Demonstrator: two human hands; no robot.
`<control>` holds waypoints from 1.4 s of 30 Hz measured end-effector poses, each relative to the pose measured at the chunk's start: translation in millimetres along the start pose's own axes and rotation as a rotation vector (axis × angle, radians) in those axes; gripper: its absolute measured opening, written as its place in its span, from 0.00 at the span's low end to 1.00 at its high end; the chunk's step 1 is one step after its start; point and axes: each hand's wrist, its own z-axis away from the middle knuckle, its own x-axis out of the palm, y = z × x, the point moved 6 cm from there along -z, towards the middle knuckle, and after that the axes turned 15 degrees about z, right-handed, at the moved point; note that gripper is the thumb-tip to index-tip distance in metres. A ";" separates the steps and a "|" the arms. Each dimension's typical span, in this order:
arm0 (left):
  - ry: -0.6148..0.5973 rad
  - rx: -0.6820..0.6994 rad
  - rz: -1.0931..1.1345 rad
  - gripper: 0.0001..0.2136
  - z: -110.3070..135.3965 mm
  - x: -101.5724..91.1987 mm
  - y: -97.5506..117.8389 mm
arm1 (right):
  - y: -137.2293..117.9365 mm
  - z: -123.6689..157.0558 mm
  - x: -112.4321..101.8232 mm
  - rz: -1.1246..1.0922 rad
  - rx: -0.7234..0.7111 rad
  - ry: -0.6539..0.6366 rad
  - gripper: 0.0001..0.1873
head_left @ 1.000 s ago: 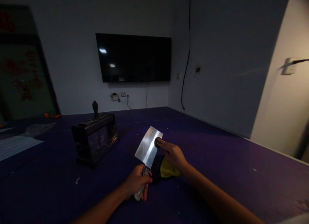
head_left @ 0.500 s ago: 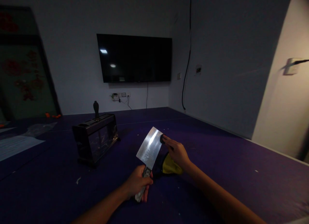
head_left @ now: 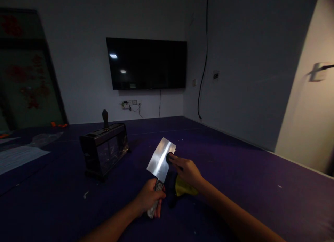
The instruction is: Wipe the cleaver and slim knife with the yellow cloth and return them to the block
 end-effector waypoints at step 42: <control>-0.142 -0.034 -0.037 0.13 2.1 4.7 1.9 | 5.6 -5.2 -15.6 0.114 0.024 0.052 0.23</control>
